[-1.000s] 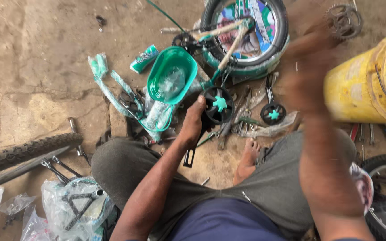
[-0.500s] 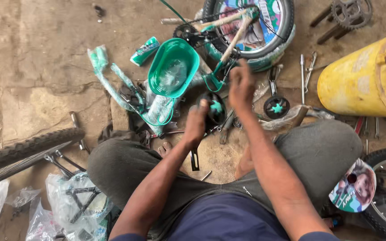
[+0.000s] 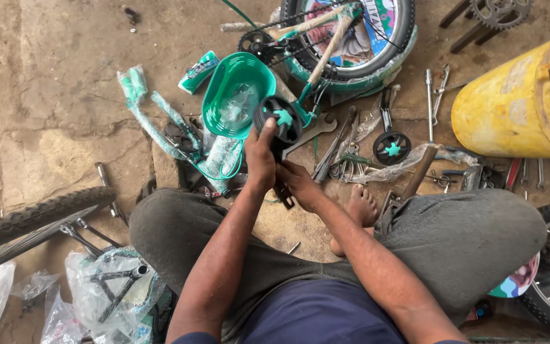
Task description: The person assembles a bicycle wheel hub by inserting a bolt and tightening it with a screwdriver. They then attach a green plastic gear to the hub. Finally, they attach a metal bracket to a green plastic basket using bolts and nuts.
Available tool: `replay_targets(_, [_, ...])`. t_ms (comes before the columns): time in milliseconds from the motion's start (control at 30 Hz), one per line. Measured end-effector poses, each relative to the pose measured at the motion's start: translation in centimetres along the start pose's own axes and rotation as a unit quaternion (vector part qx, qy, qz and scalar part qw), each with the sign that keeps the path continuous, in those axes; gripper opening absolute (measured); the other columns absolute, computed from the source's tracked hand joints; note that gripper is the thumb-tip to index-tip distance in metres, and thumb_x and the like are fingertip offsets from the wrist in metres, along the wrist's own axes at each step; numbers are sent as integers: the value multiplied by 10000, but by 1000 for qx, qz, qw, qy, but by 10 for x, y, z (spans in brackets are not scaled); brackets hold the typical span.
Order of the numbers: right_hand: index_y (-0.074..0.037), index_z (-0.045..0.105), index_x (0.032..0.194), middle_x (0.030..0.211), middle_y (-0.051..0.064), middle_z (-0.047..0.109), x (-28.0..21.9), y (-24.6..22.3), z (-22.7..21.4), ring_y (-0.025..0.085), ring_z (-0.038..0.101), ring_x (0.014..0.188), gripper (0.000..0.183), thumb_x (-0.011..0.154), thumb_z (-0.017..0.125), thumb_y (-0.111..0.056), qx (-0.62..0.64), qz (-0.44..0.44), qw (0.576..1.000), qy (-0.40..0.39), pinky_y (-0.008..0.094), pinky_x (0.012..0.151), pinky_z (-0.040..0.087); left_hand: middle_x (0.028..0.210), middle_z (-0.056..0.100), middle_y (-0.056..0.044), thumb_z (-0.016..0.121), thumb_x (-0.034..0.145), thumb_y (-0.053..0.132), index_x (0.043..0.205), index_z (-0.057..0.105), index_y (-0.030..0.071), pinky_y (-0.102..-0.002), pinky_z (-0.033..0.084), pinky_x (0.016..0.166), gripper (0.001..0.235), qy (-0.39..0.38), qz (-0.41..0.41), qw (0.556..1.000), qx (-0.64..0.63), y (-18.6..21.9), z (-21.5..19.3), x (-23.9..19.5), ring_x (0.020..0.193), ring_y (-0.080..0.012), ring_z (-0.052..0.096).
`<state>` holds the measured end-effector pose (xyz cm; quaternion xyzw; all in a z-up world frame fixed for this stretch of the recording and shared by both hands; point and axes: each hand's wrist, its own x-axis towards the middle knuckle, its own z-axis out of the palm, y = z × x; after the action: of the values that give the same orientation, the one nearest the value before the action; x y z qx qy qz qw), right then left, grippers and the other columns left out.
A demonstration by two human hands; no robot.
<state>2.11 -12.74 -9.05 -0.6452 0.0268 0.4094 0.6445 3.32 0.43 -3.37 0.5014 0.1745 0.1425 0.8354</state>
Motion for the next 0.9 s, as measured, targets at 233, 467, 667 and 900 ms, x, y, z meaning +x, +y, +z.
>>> replay_targets(233, [-62,531,806,756,31,634,14,21,-74,107,668,618,354,996,681,-320,105,40,950,291,271,531,556,1154,708,-229,714,857,442,1325,586,26,-462,534,883,639,-183,-82,798,568,-23,26,-22,1029,-366,690])
replay_targets(467, [-136,569,778,640,17,617,22,38,-209,146,603,551,526,963,559,-629,461,-66,781,417,282,493,488,1023,728,-244,688,872,372,1143,663,38,-524,532,864,431,-358,-32,671,648,-25,39,-58,984,-414,693])
replay_targets(667, [-123,622,915,702,27,629,72,49,-125,152,605,567,544,955,553,-661,359,-25,882,304,306,495,478,991,710,-267,688,861,313,1086,643,-6,-538,533,813,393,-335,13,703,627,-18,25,-72,927,-433,693])
replay_targets(900, [-70,690,1110,974,108,671,127,-27,15,288,647,927,308,814,775,-70,-378,-442,788,204,435,836,524,966,713,-259,695,861,299,1135,607,-29,-547,525,807,436,-248,-77,699,666,-4,-17,-68,917,-431,692])
